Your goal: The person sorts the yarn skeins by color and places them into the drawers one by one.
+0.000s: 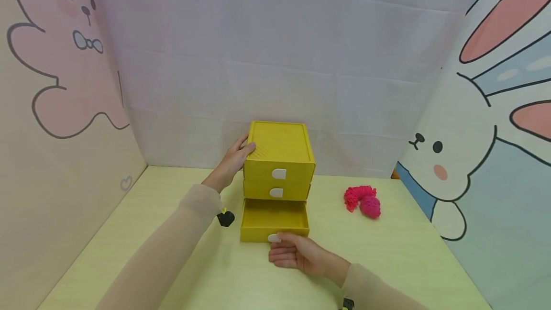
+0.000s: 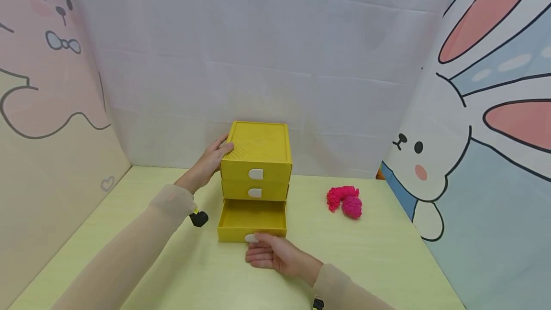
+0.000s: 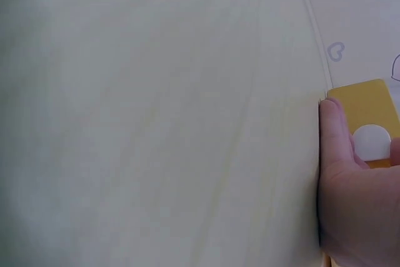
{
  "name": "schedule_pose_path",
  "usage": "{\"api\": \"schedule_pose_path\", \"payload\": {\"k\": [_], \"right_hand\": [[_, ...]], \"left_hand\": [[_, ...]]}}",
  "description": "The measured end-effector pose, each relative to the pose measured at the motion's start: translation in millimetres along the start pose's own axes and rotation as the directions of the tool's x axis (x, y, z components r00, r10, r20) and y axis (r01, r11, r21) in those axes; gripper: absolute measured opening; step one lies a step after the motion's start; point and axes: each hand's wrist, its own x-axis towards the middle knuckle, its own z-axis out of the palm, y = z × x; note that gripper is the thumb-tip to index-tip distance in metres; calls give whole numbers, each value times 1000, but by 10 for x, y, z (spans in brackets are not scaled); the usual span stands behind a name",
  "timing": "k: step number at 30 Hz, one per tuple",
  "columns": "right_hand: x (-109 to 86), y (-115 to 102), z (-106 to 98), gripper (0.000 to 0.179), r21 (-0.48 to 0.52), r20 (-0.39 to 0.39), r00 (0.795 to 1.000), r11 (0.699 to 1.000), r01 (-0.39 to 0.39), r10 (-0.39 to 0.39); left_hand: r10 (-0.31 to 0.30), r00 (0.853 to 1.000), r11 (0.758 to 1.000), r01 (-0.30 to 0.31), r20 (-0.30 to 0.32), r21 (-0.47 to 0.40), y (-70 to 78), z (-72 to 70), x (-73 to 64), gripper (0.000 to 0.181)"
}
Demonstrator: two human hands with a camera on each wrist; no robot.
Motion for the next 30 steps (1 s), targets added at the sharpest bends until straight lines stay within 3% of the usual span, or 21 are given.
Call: {"api": "schedule_pose_path", "payload": {"k": [30], "right_hand": [[-236, 157, 119, 61, -6, 6, 999, 999, -37, 37]], "left_hand": [[-8, 1000, 1000, 8, -1, -13, 14, 9, 8, 70]]}}
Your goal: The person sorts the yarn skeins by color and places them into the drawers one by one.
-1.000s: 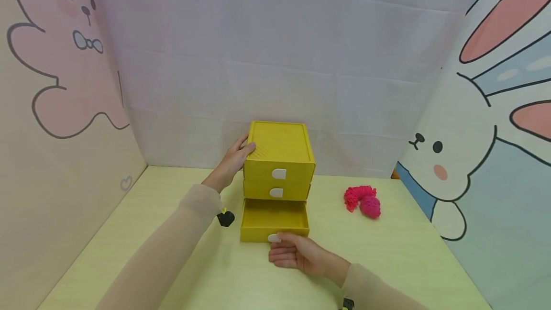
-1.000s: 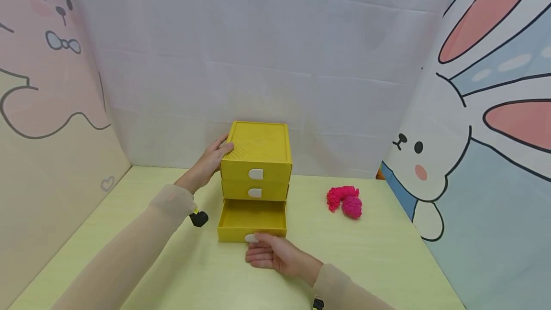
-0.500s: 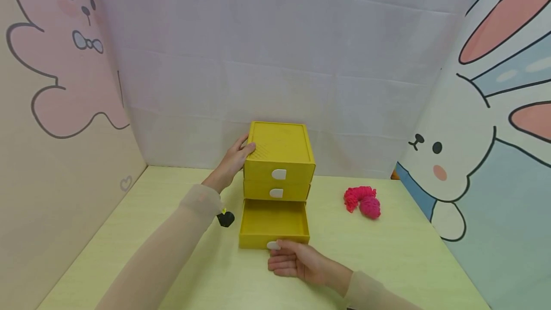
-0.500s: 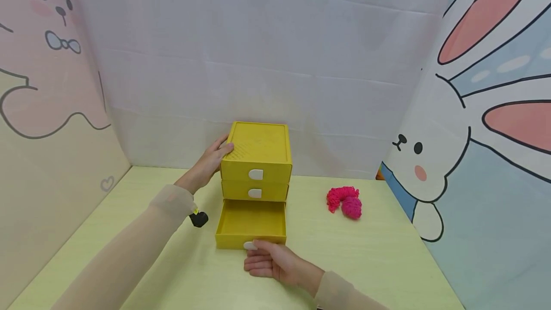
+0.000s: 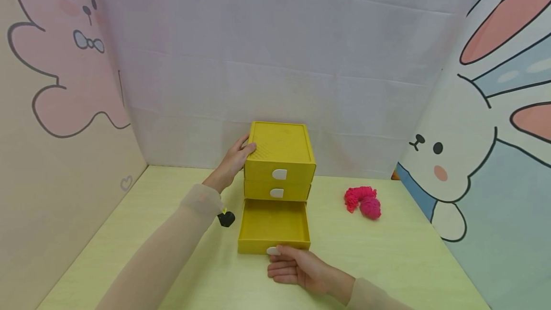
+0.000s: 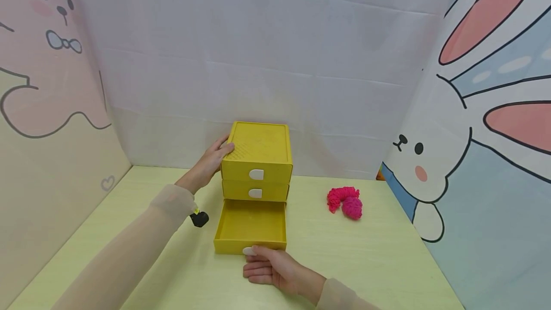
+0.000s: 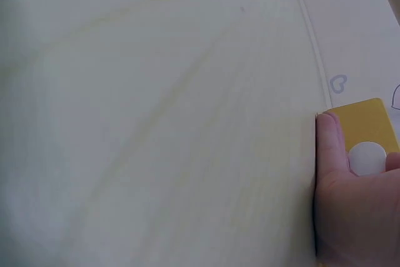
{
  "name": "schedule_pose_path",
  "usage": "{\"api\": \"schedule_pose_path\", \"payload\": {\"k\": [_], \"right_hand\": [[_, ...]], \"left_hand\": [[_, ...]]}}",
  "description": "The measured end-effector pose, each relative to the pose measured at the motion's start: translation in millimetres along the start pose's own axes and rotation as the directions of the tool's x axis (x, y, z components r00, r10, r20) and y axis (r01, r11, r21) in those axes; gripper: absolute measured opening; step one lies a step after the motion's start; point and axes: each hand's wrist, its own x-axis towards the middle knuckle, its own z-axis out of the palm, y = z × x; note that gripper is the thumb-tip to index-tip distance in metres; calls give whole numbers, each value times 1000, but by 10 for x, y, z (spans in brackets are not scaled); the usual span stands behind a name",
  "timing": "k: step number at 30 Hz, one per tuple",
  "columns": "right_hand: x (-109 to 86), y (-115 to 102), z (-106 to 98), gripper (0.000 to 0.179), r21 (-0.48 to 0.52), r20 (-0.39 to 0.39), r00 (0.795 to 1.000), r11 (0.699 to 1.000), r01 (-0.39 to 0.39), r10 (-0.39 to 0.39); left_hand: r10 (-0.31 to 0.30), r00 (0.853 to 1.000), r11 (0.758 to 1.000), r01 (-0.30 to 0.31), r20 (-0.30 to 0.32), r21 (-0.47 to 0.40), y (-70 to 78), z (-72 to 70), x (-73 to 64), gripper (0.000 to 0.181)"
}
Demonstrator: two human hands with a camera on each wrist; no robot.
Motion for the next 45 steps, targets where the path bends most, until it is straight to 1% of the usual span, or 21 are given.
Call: {"api": "schedule_pose_path", "payload": {"k": [13, 21, 26, 34, 37, 41, 45], "right_hand": [[-48, 34, 28, 62, 11, 15, 1000, 1000, 2, -2], [-80, 43, 35, 64, 14, 35, 999, 1000, -14, 14], [-103, 44, 53, 64, 11, 29, 999, 1000, -29, 29], [-107, 51, 47, 64, 10, 28, 999, 1000, -30, 29], [-112, 49, 28, 65, 5, 42, 998, 999, -39, 39], [-143, 29, -11, 68, 5, 71, 995, 998, -70, 70], [-211, 4, -52, 69, -14, 100, 990, 995, -96, 97]], "left_hand": [[2, 1000, 1000, -2, -10, -2, 13, 6, -17, 70], [8, 1000, 1000, -9, -10, -3, 9, 9, -23, 70], [12, 1000, 1000, -12, -3, -5, 2, 6, -23, 71], [-11, 1000, 1000, 11, 1, -11, 10, 9, -5, 72], [-22, 1000, 1000, 22, 6, -15, 18, 3, -4, 71], [-40, 999, 999, 41, 16, -20, 28, -13, 7, 69], [-39, 999, 999, 40, 19, -23, 31, -17, 10, 68]]}}
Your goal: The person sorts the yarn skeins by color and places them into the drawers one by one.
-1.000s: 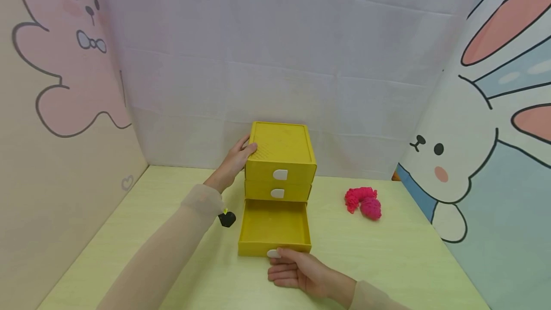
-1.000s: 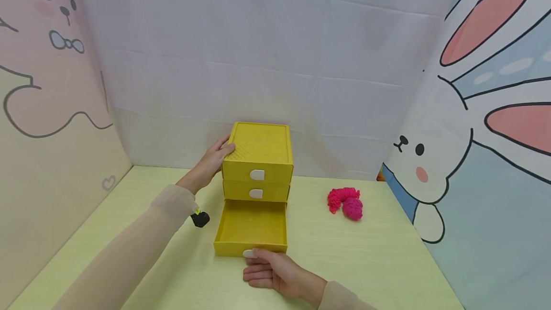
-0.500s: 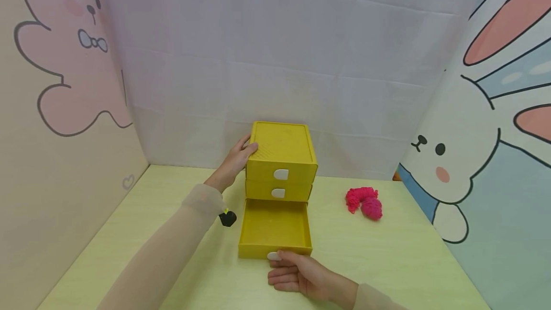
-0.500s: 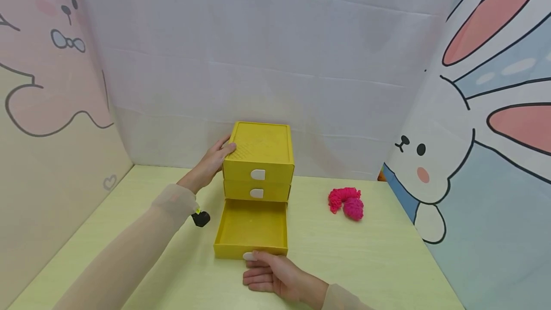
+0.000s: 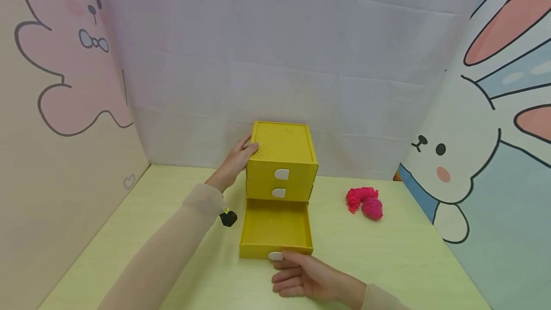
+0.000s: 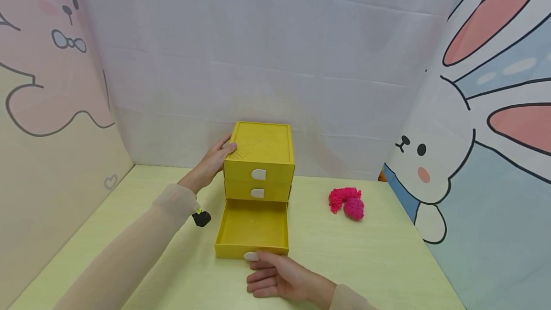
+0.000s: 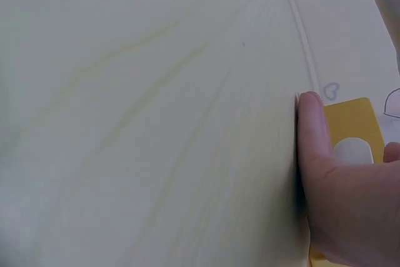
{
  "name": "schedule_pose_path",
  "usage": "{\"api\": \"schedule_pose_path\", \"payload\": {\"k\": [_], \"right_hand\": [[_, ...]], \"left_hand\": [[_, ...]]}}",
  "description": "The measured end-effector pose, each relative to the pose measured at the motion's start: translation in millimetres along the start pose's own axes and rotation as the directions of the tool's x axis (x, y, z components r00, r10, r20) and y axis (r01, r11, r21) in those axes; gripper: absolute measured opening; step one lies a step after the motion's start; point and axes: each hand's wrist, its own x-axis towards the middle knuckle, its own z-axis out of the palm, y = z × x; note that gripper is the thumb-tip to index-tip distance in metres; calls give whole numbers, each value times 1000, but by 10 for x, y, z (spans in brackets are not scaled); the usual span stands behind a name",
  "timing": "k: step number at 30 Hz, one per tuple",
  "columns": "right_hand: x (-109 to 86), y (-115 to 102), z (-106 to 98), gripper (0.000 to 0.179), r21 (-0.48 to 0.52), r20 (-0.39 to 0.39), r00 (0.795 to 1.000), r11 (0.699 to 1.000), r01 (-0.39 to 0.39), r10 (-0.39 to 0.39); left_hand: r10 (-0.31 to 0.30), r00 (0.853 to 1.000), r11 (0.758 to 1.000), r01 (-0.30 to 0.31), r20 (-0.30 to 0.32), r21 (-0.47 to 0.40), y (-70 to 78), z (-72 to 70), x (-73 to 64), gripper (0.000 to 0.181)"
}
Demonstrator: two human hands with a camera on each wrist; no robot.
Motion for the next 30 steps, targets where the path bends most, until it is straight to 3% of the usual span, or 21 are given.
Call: {"api": "schedule_pose_path", "payload": {"k": [7, 12, 18, 22, 25, 28, 30], "right_hand": [[-222, -112, -131, 58, -164, 81, 997, 986, 22, -9], [-441, -295, -365, 53, -328, 109, 993, 941, 85, -52], [-633, -521, -670, 49, -456, 55, 993, 882, 122, -109], [-712, -656, -877, 51, -578, -20, 988, 808, 112, -151], [-758, -738, -1048, 52, -663, -75, 973, 739, 115, -219], [-790, -793, -1219, 51, -749, -134, 938, 652, 115, -320], [-798, -816, -1318, 48, -801, -190, 900, 593, 89, -393]], "left_hand": [[22, 1000, 1000, -22, -20, 16, -15, 22, -21, 70], [31, 999, 999, -30, -25, 23, -21, 25, -35, 71], [42, 999, 999, -41, -28, 26, -31, 2, -37, 71], [44, 999, 999, -43, -30, 20, -37, -4, -33, 71], [40, 999, 999, -39, -32, 17, -42, 1, -28, 70], [36, 999, 999, -35, -35, 20, -44, 13, -23, 70], [35, 999, 999, -34, -36, 20, -46, 22, -23, 70]]}}
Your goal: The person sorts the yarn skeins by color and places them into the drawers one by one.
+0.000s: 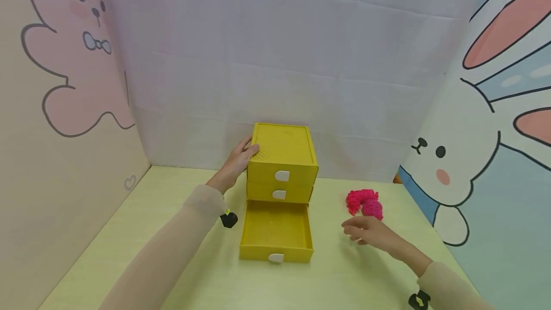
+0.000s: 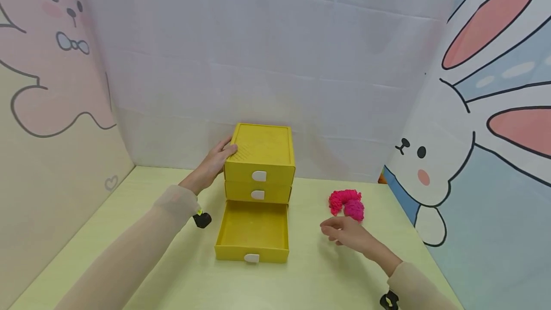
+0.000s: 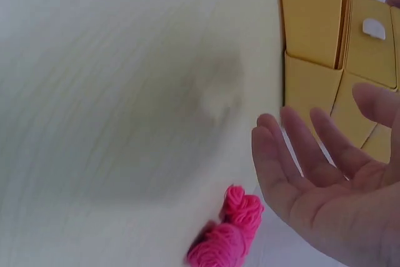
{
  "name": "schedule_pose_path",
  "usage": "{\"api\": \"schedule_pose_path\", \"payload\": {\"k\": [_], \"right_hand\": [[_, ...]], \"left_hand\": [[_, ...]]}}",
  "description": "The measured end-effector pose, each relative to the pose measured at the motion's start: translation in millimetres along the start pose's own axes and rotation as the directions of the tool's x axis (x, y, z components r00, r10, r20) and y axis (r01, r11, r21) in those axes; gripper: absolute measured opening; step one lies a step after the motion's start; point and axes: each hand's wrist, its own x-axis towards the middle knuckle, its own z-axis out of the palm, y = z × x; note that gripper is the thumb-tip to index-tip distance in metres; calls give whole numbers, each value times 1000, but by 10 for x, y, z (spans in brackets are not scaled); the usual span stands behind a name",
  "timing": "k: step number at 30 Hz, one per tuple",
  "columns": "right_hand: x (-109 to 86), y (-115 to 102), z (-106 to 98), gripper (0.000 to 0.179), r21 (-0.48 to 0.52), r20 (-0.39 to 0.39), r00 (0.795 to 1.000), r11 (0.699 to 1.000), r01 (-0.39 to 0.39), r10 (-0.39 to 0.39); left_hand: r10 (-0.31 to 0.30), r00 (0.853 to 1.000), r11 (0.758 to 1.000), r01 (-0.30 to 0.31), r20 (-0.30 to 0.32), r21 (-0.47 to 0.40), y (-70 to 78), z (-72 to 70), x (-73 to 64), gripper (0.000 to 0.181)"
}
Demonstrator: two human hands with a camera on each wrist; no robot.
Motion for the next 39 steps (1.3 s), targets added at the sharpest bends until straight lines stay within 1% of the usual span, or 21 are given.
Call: {"api": "schedule_pose_path", "payload": {"k": [1, 3, 5, 8, 11, 13, 15, 17, 19, 21, 23, 26, 29, 33, 37, 39], "right_hand": [[12, 30, -31, 47, -46, -51, 999, 999, -1, -1], [40, 88, -90, 43, -161, -144, 989, 987, -5, -18], [68, 156, -149, 40, -258, -227, 973, 966, -16, -44], [115, 265, -245, 37, -384, -309, 944, 923, -15, -113], [162, 379, -333, 37, -429, -371, 917, 903, -26, -149], [194, 451, -385, 40, -442, -399, 904, 896, -43, -153], [222, 512, -426, 45, -445, -418, 897, 893, -62, -147], [249, 564, -453, 51, -444, -430, 893, 892, -85, -129], [277, 604, -477, 56, -431, -442, 890, 897, -102, -111], [305, 640, -508, 61, -416, -446, 891, 901, -126, -82], [336, 695, -549, 65, -399, -439, 897, 906, -141, -53], [376, 793, -631, 72, -365, -396, 918, 918, -155, -3], [395, 894, -706, 75, -328, -342, 940, 934, -141, 22], [388, 990, -788, 75, -302, -264, 965, 950, -78, -4], [386, 1035, -840, 78, -292, -208, 978, 956, -28, -35], [394, 1046, -854, 80, -281, -195, 980, 959, -21, -35]], "left_hand": [[0, 1000, 1000, 0, 0, 2, 0, 2, -2, 70], [1, 1000, 1000, -1, 2, 5, 2, 6, -7, 70], [4, 1000, 1000, -4, 6, 4, 4, 6, -13, 70], [8, 1000, 1000, -8, 8, 1, 8, 7, -20, 69], [8, 1000, 1000, -8, 1, -2, 5, 6, -18, 69], [10, 1000, 1000, -10, -2, -3, -2, 3, -10, 69], [11, 1000, 1000, -11, -2, -3, -13, -2, 1, 69], [13, 1000, 1000, -13, -1, -7, -19, -5, 5, 69], [15, 1000, 1000, -15, 2, -6, -26, -9, 9, 69], [18, 1000, 1000, -17, 6, -12, -26, -6, 7, 69], [16, 1000, 1000, -16, 7, -9, -23, -2, 6, 69], [12, 1000, 1000, -12, 9, -12, -18, 9, 7, 69], [8, 1000, 1000, -8, 8, -13, -16, 12, 15, 69], [9, 1000, 1000, -9, 10, -13, -19, 7, 24, 69], [12, 1000, 1000, -12, 13, -13, -27, 4, 29, 69], [12, 1000, 1000, -12, 13, -13, -30, 4, 30, 69]]}}
